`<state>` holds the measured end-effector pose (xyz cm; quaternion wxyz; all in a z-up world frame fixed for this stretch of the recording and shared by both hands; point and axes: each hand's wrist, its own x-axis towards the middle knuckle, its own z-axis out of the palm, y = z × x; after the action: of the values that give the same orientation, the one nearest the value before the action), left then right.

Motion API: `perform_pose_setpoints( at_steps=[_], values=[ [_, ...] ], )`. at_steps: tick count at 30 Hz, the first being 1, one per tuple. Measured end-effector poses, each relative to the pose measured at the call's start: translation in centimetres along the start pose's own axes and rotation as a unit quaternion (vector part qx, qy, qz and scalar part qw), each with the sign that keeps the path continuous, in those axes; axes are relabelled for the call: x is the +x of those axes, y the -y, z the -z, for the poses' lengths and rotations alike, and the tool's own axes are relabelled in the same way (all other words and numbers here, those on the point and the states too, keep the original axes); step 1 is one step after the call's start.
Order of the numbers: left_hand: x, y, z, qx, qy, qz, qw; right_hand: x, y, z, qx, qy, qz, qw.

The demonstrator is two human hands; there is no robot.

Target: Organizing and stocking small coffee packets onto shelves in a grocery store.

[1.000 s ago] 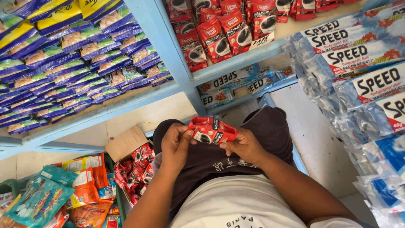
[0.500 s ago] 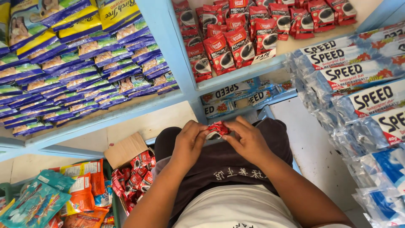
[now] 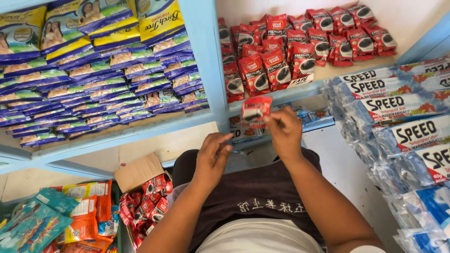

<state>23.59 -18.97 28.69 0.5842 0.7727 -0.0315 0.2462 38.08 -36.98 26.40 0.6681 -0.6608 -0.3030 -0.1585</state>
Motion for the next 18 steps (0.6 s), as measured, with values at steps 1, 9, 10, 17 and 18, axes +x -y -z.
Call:
perform_pose_setpoints(
  at_steps=[1, 9, 10, 17, 18],
  values=[
    [0.1, -0.1, 0.0, 0.009, 0.003, -0.006, 1.0, 1.2, -0.5, -0.5, 0.067, -0.029, -0.019, 0.997],
    [3.1, -1.2, -1.6, 0.069, 0.072, -0.047, 0.994, 6.6, -3.2, -4.7, 0.068, -0.024, 0.02, 0.997],
    [3.6, -1.2, -2.0, 0.124, 0.084, -0.059, 0.987, 7.2, -3.5, -5.1, 0.04, -0.027, 0.032, 0.998],
    [5.4, 1.2, -3.3, 0.176, 0.119, 0.017, 0.977, 9.4, -3.8, -5.8, -0.065, 0.003, 0.009, 0.998],
    [5.6, 1.5, -3.4, 0.192, 0.116, 0.025, 0.974, 9.6, -3.6, -5.9, -0.088, 0.006, 0.012, 0.996]
  ],
)
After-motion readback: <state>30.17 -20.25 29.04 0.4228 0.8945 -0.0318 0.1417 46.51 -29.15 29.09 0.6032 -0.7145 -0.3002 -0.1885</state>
